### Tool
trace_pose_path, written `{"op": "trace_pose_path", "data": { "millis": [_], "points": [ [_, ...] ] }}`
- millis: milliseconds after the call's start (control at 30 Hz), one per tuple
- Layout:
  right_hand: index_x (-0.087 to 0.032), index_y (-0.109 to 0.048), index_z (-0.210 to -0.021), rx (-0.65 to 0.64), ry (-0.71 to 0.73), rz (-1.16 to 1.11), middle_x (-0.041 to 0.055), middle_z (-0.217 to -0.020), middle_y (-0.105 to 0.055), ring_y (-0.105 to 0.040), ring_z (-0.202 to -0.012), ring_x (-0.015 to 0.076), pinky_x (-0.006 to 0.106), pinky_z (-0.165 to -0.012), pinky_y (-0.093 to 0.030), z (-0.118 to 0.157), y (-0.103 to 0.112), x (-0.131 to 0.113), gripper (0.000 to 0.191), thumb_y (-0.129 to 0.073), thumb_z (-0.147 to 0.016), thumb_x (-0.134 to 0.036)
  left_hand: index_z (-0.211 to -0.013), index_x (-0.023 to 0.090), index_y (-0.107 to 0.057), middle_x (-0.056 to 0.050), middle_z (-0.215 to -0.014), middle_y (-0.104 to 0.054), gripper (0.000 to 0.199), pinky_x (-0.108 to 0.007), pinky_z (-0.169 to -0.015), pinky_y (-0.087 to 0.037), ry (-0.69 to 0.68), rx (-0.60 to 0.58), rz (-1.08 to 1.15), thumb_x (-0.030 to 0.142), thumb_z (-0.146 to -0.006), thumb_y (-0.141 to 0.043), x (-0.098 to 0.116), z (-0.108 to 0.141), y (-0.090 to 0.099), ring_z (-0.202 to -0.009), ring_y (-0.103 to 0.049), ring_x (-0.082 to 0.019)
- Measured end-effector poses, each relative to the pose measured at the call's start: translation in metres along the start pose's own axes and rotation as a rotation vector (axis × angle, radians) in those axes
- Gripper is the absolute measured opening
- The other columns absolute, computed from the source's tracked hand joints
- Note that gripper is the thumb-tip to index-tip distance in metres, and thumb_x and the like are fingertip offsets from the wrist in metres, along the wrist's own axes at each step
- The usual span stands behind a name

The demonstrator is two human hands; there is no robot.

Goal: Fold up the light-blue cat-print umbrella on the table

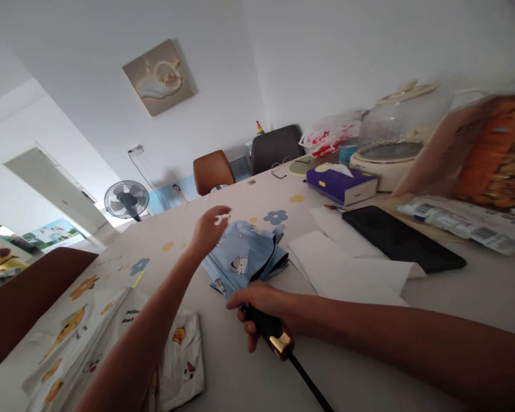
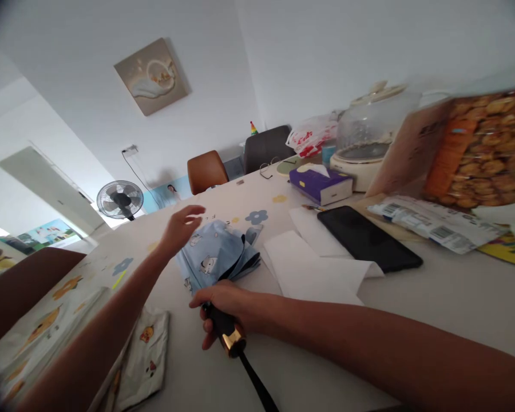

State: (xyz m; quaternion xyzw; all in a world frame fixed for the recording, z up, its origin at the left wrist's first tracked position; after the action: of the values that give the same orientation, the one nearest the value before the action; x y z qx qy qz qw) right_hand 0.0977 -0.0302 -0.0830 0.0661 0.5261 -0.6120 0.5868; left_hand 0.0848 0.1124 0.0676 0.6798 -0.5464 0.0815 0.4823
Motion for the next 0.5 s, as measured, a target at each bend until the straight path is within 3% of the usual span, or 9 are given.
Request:
{"op": "trace_pose_path", "data": {
  "millis": [100, 167, 233, 333, 500],
  "points": [
    [-0.014, -0.044, -0.064, -0.041, -0.034, -0.020, -0.0052, -0.052, -0.047, -0.043, -0.036, 0.0065, 0.031, -0.040, -0.052, 0.000, -0.002, 0.002, 0.014, -0.049, -0.076, -0.018, -0.098, 0.028, -0.064, -0.001, -0.115, -0.059, 0.046, -0.036, -0.098, -0.031, -0.349, -0.443, -0.167, 0.002, -0.063, -0.048, 0.060, 0.008, -0.063, -0.112, -0.048, -0.019],
    [-0.014, -0.044, -0.067, -0.052, -0.057, -0.018, -0.0057, -0.053, -0.047, -0.043, -0.037, 0.0066, 0.031, -0.041, -0.052, 0.001, -0.003, 0.003, 0.014, -0.052, -0.076, -0.021, -0.095, 0.028, -0.065, -0.001, -0.118, -0.057, 0.046, -0.037, -0.098, -0.031, -0.431, -0.629, -0.250, 0.002, -0.061, -0.049, 0.076, 0.017, -0.091, -0.114, -0.046, -0.021],
    [-0.014, -0.044, -0.066, -0.052, -0.087, -0.005, -0.0058, -0.053, -0.046, -0.043, -0.037, 0.0067, 0.030, -0.041, -0.053, 0.002, -0.002, 0.005, 0.016, -0.053, -0.077, -0.022, -0.086, 0.027, -0.066, -0.001, -0.110, -0.061, 0.036, -0.037, -0.094, -0.035, -0.432, -0.724, -0.312, 0.005, -0.062, -0.051, 0.080, 0.020, -0.106, -0.107, -0.052, -0.022],
    [-0.014, -0.044, -0.064, -0.046, -0.101, 0.014, -0.0055, -0.052, -0.045, -0.043, -0.038, 0.0067, 0.029, -0.040, -0.052, 0.005, -0.003, 0.004, 0.018, -0.051, -0.077, -0.021, -0.080, 0.026, -0.066, -0.002, -0.090, -0.067, 0.022, -0.035, -0.082, -0.042, -0.350, -0.685, -0.360, 0.013, -0.068, -0.052, 0.078, 0.017, -0.103, -0.087, -0.060, -0.021],
    [-0.014, -0.046, -0.066, -0.026, -0.079, 0.028, -0.0049, -0.052, -0.047, -0.044, -0.039, 0.0068, 0.024, -0.036, -0.048, 0.007, -0.001, 0.003, 0.013, -0.055, -0.074, -0.019, -0.081, 0.025, -0.066, -0.002, -0.076, -0.067, 0.017, -0.031, -0.073, -0.042, -0.384, -0.487, -0.406, 0.018, -0.072, -0.053, 0.090, 0.018, -0.068, -0.076, -0.060, -0.020]
  ]
}}
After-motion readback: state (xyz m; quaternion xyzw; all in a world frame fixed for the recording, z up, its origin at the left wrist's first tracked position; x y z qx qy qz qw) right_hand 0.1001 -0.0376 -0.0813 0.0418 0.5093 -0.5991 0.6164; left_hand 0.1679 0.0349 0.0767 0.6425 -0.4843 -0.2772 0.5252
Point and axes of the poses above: each hand's wrist, its own z-axis away from the middle knuckle, its own y-axis out of the back of the hand, x = y × z, the point moved 9 cm from there along -z, towards the middle knuckle
